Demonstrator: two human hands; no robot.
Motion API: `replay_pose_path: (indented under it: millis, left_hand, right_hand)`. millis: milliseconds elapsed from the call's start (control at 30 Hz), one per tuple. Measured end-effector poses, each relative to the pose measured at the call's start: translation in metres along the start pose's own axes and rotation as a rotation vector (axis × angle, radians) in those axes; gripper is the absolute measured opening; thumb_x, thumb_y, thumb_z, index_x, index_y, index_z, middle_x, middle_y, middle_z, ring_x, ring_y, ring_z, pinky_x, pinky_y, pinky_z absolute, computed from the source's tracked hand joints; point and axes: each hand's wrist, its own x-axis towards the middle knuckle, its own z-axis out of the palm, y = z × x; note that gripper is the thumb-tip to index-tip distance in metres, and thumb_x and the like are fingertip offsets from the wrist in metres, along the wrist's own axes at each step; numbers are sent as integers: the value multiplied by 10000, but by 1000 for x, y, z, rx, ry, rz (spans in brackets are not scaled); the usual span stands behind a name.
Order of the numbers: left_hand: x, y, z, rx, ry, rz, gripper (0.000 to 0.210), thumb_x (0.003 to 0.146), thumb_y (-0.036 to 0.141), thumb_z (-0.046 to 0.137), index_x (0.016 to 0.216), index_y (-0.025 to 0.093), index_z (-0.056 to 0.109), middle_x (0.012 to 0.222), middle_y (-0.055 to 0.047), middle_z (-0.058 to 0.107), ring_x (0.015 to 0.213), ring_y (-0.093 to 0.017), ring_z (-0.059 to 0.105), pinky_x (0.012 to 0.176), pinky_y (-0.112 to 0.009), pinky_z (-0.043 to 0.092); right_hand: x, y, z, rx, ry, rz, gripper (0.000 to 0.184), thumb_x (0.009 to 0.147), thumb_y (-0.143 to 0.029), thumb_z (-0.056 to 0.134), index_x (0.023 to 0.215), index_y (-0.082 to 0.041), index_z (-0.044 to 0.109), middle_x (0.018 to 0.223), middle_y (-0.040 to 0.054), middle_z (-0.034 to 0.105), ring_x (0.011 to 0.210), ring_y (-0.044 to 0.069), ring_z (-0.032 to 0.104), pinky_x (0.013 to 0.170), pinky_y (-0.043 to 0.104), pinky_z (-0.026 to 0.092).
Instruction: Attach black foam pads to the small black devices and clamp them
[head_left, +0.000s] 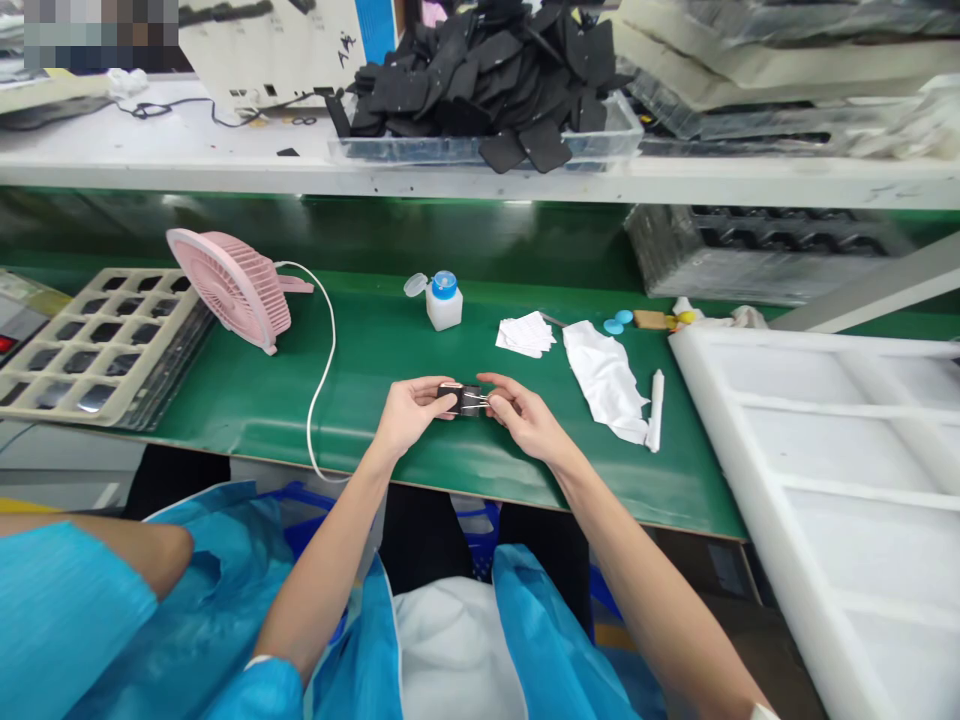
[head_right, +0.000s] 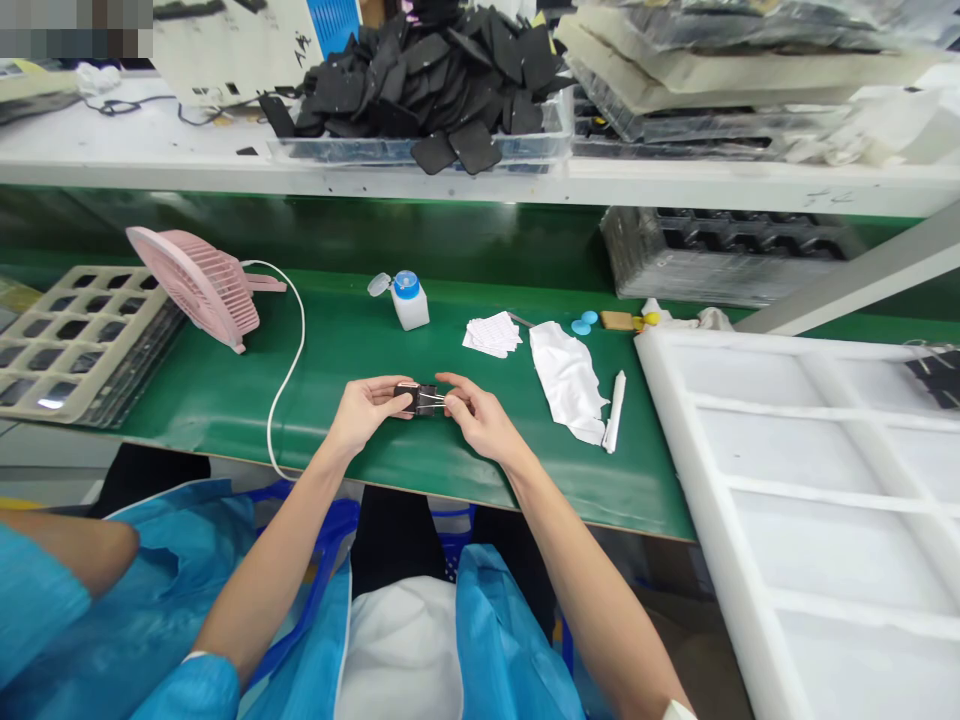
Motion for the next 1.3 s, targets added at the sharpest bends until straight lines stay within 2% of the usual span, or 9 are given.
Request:
replay_pose_path:
  millis: [400, 700, 967, 1133, 1300]
  left_hand:
    - [-2, 0, 2, -26, 33, -15, 535, 563, 391, 1001, 987, 117, 826, 987, -137, 812, 811, -250, 770, 687, -346, 681]
    - [-2, 2, 4, -51, 46, -31, 543, 533, 378, 1012, 971, 115, 830, 959, -135, 814, 775, -235, 768, 659, -322, 673]
    - [-1, 6, 5, -47, 64, -38, 573, 516, 378, 1016, 982, 105, 824, 975, -149, 812, 784, -239, 762, 640, -310, 652]
    - [-3, 3, 7, -91, 103, -10, 592, 530, 357, 1012, 1032, 118, 809, 995, -144, 812, 801, -228, 761, 709, -322, 638]
    - [-4, -3, 16, -240, 206, 57, 533, 567, 333, 1000, 1023, 135, 808, 998, -118, 808, 892, -207, 754, 807, -287, 598]
  right_hand:
    - [0, 0, 1, -54, -20, -43, 469, 1068, -436, 493, 1432, -149, 564, 830, 11, 608, 729, 168, 552, 699, 303, 436]
    - [1, 1, 1, -50, -13, -43, 470, 1071, -451, 489, 1425, -152, 570, 823, 12, 605, 712, 163, 530, 688, 310, 429]
    - [2, 2, -1, 9, -46, -20, 545, 1066, -513, 494, 1465, -142, 523, 854, 22, 609, 711, 160, 527, 665, 303, 439]
    - [3, 3, 1, 93, -47, -6, 594, 1046, -537, 529, 1505, -163, 480, 916, 36, 640, 704, 159, 543, 664, 308, 465]
    - [-3, -2, 7, 149, -55, 9, 618, 1033, -512, 554, 1538, -175, 438, 1009, 61, 676, 765, 169, 593, 731, 328, 499]
